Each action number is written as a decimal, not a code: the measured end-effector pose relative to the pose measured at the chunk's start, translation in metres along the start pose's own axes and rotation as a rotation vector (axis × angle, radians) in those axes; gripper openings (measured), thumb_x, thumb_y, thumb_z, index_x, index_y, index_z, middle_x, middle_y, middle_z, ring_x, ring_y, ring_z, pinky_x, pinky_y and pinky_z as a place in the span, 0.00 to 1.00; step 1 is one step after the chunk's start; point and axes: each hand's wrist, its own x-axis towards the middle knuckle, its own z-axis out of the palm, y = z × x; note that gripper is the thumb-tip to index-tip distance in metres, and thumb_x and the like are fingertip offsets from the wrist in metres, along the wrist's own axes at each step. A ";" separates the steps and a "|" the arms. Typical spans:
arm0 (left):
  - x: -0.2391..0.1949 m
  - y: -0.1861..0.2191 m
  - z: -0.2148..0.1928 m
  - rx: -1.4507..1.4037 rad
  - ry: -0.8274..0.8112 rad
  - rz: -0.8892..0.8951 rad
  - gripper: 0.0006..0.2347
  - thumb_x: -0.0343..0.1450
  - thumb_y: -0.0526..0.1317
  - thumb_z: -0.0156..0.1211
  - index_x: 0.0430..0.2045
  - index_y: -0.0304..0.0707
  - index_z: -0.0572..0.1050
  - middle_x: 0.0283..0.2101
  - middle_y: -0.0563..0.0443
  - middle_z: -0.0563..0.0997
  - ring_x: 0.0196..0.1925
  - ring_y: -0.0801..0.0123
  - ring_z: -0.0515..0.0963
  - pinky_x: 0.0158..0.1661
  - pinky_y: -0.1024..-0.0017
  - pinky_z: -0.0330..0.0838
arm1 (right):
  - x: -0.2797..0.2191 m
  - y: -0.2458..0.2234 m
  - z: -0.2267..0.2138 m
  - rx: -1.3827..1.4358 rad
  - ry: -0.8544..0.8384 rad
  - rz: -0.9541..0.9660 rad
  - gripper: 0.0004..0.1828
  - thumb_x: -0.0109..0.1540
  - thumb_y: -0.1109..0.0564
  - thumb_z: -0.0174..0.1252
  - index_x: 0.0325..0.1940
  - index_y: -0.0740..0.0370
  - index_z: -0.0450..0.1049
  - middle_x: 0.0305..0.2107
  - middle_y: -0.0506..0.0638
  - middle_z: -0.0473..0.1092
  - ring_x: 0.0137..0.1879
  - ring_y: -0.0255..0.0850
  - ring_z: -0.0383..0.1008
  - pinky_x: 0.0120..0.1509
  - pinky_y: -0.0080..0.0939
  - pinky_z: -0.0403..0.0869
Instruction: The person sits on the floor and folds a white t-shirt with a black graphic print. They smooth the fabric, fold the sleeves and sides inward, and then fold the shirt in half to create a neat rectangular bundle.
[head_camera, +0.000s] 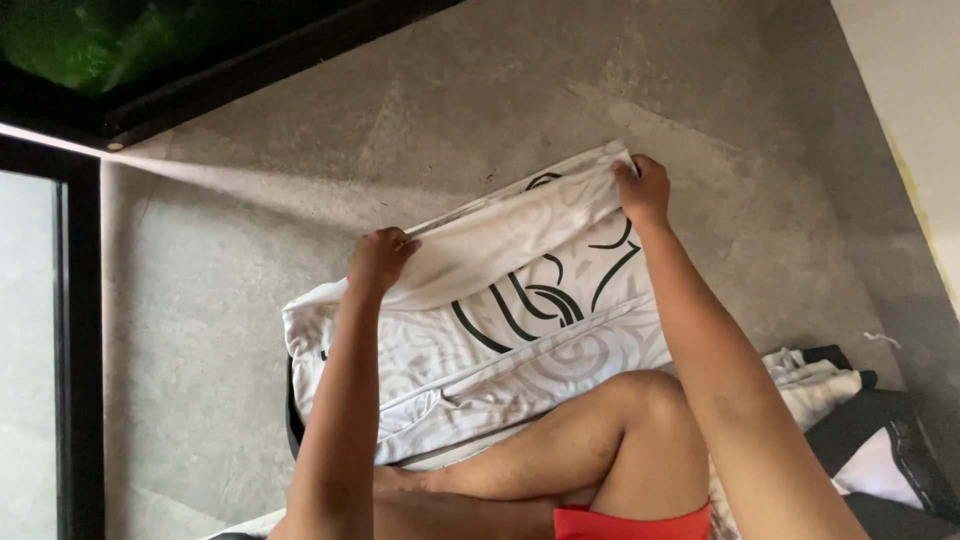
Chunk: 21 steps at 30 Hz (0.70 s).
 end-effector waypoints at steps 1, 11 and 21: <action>0.008 -0.004 0.006 0.005 0.025 -0.004 0.12 0.65 0.51 0.56 0.34 0.50 0.77 0.35 0.48 0.80 0.40 0.53 0.78 0.38 0.60 0.73 | 0.002 -0.005 -0.002 0.031 0.054 -0.002 0.11 0.60 0.51 0.52 0.34 0.60 0.74 0.24 0.51 0.69 0.34 0.45 0.71 0.36 0.43 0.69; 0.011 0.001 0.028 0.141 0.189 -0.015 0.10 0.67 0.53 0.52 0.31 0.53 0.75 0.34 0.51 0.79 0.37 0.56 0.79 0.38 0.60 0.72 | 0.003 -0.016 0.009 -0.412 0.317 -0.238 0.11 0.59 0.47 0.54 0.36 0.56 0.74 0.27 0.50 0.70 0.34 0.51 0.73 0.36 0.51 0.69; 0.018 0.000 0.015 0.430 0.213 0.180 0.12 0.65 0.52 0.56 0.40 0.57 0.71 0.40 0.58 0.73 0.47 0.67 0.72 0.49 0.63 0.63 | 0.012 -0.032 -0.008 -0.777 -0.190 -0.717 0.19 0.61 0.58 0.49 0.57 0.49 0.66 0.52 0.46 0.64 0.64 0.42 0.57 0.66 0.52 0.49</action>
